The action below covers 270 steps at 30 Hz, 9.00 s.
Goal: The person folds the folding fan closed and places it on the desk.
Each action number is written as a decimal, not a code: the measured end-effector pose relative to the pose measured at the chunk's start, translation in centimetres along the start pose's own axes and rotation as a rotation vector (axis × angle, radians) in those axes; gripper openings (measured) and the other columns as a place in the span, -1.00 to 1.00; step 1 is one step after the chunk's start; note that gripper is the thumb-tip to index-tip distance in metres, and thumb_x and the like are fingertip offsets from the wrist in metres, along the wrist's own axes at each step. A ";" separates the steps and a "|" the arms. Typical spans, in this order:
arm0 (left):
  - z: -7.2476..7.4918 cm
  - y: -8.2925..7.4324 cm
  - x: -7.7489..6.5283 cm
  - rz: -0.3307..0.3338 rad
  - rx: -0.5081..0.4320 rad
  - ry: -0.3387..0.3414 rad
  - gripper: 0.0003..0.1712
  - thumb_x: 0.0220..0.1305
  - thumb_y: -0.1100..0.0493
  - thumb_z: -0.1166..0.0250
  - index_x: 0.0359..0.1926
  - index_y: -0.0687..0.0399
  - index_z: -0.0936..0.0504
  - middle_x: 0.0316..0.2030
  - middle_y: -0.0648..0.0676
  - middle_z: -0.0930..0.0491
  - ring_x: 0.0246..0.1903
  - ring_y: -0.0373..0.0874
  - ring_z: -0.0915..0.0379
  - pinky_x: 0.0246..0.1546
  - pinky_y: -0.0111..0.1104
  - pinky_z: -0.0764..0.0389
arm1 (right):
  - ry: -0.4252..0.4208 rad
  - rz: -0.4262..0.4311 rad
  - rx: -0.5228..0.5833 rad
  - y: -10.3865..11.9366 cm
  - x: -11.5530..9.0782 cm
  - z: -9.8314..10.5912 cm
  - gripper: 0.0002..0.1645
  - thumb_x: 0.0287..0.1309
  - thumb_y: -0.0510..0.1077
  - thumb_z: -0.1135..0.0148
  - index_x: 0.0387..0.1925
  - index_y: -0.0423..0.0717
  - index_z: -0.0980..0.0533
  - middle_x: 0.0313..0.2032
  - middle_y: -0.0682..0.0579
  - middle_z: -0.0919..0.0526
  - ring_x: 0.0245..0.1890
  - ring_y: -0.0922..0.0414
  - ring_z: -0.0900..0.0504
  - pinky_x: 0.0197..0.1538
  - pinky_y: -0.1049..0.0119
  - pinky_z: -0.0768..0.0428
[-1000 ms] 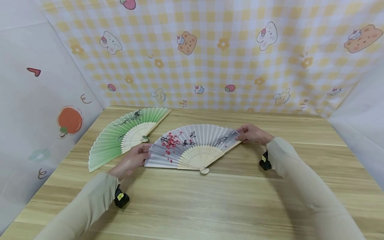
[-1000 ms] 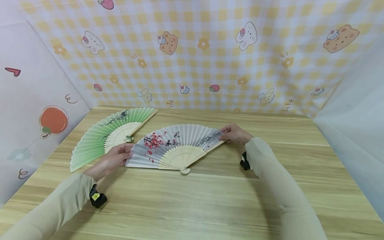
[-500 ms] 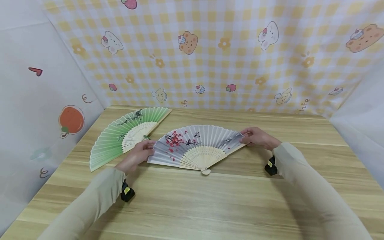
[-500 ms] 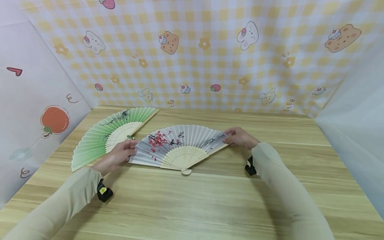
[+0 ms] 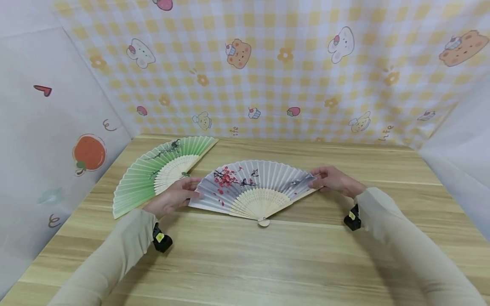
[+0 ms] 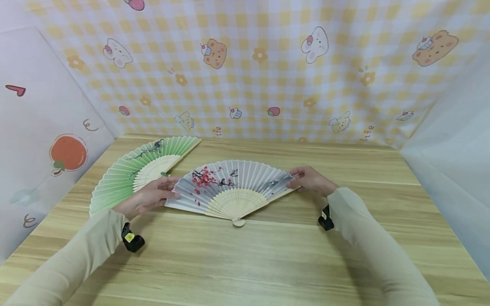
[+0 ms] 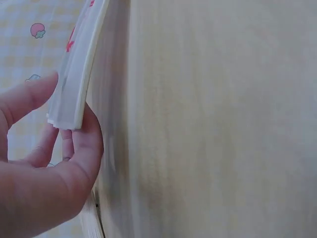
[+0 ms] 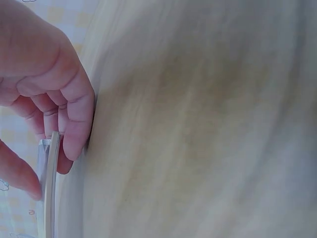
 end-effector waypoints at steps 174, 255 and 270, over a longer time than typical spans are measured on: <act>-1.2 -0.6 -2.0 -0.234 -0.396 -0.144 -0.44 0.15 0.47 -0.09 0.18 0.38 -0.14 -0.29 -0.01 -0.45 -0.30 -0.27 -0.48 0.00 -0.38 -0.43 | -0.190 0.200 1.057 1.9 -6.2 -1.1 -0.82 0.09 -0.44 -0.05 -0.25 -0.22 -0.39 -0.33 -0.07 -0.59 -0.31 0.16 -0.61 -0.17 0.43 -0.55; -4.1 -5.3 -2.0 -0.400 -0.557 -0.181 -0.70 0.17 0.54 0.04 -0.12 0.21 -0.39 -0.32 -0.01 -0.54 -0.29 -0.24 -0.51 -0.16 -0.49 -0.52 | -0.262 0.323 1.128 4.0 -7.1 -2.1 -0.85 0.11 -0.43 -0.03 -0.27 -0.22 -0.40 -0.28 -0.07 -0.54 -0.29 0.11 -0.60 -0.12 0.36 -0.54; -5.3 -4.8 -1.4 -0.417 -0.526 -0.138 -0.63 0.19 0.53 0.05 0.04 0.35 -0.29 -0.33 -0.03 -0.55 -0.32 -0.24 -0.53 -0.18 -0.45 -0.53 | -0.246 0.312 1.073 4.2 -7.0 -2.2 -0.87 0.11 -0.39 -0.06 -0.27 -0.21 -0.44 -0.29 -0.05 -0.55 -0.30 0.13 -0.60 -0.13 0.39 -0.55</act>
Point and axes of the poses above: each hand's wrist, its own x-axis towards the middle knuckle, its own z-axis out of the back of the hand, y = z × x, the point moved 1 cm from there along x, towards the middle knuckle
